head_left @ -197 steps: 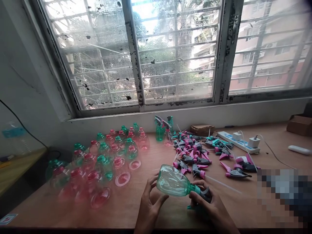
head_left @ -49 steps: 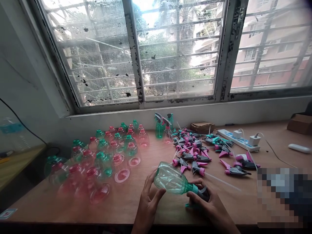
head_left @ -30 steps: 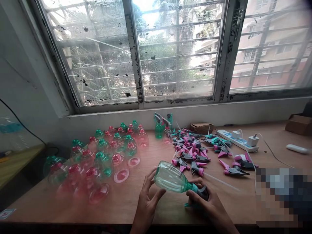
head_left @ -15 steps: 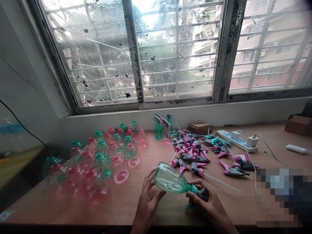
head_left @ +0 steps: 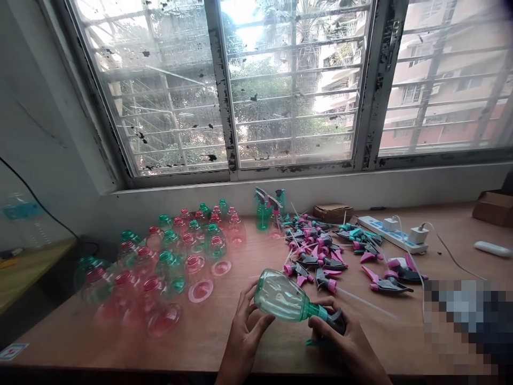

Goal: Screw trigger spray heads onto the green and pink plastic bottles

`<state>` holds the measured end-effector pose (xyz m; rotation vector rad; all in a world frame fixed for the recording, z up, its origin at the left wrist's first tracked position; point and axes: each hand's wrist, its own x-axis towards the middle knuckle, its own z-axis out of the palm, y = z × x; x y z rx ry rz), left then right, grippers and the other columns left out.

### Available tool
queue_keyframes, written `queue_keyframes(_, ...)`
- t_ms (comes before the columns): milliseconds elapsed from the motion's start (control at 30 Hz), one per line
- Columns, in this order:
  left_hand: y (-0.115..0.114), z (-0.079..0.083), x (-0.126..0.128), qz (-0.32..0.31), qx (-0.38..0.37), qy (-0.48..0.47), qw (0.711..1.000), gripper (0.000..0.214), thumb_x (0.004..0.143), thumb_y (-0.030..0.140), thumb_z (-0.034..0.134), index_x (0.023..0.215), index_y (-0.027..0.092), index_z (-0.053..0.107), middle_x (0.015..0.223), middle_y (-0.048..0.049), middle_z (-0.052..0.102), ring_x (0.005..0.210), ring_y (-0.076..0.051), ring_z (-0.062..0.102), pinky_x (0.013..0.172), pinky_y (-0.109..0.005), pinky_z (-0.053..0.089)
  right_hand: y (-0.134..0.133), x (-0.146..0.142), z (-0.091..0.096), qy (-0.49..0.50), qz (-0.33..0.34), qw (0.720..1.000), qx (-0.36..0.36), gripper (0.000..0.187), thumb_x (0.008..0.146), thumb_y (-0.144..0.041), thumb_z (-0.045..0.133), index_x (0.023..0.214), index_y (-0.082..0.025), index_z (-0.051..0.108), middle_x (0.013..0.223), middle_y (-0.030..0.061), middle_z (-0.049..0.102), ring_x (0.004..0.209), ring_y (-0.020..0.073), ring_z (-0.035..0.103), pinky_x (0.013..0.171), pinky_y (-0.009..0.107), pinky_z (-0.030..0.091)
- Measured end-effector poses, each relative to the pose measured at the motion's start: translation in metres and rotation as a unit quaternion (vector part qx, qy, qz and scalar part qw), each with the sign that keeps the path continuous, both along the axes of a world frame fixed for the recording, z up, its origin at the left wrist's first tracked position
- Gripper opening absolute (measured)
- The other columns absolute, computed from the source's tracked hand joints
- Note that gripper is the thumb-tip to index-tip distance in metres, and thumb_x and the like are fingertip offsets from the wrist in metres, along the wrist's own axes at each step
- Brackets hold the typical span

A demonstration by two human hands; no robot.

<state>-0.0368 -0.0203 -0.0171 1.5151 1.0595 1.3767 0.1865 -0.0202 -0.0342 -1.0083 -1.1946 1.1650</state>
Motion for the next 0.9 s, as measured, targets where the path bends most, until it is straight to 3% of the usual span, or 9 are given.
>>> queue_keyframes(300, -0.0038, 0.0036, 0.0015, 0.011, 0.024, 0.025, 0.999, 0.062, 0.079, 0.029, 0.077, 0.135, 0.032, 0.052, 0.152, -0.0063, 0.045, 0.131, -0.031, 0.053, 0.109, -0.041, 0.045, 0.0007, 0.0023, -0.0031, 0.008, 0.011, 1.000, -0.006, 0.042, 0.072, -0.051, 0.078, 0.093, -0.018, 0.064, 0.059, -0.0015, 0.068, 0.056, 0.0202, 0.065, 0.056, 0.031, 0.054)
queue_keyframes(467, -0.0027, 0.0026, 0.0021, 0.004, 0.004, -0.013, 1.000, 0.051, 0.086, 0.039, 0.068, 0.133, 0.028, 0.054, 0.151, -0.0087, 0.046, 0.128, -0.033, 0.056, 0.103, -0.041, 0.050, -0.0002, 0.0016, -0.0011, -0.006, 0.008, 1.000, -0.006, 0.041, 0.072, -0.050, 0.079, 0.094, -0.018, 0.065, 0.058, -0.0022, 0.067, 0.055, 0.0192, 0.065, 0.055, 0.029, 0.053)
queue_keyframes(900, -0.0054, 0.0039, 0.0012, -0.003, -0.002, 0.008, 1.000, 0.054, 0.086, 0.034, 0.071, 0.135, 0.031, 0.049, 0.152, -0.0065, 0.047, 0.128, -0.029, 0.056, 0.108, -0.040, 0.044, 0.0002, 0.0012, -0.0021, 0.033, 0.004, 0.999, 0.000, 0.042, 0.071, -0.050, 0.080, 0.093, -0.018, 0.064, 0.057, -0.0024, 0.067, 0.053, 0.0188, 0.064, 0.055, 0.031, 0.057)
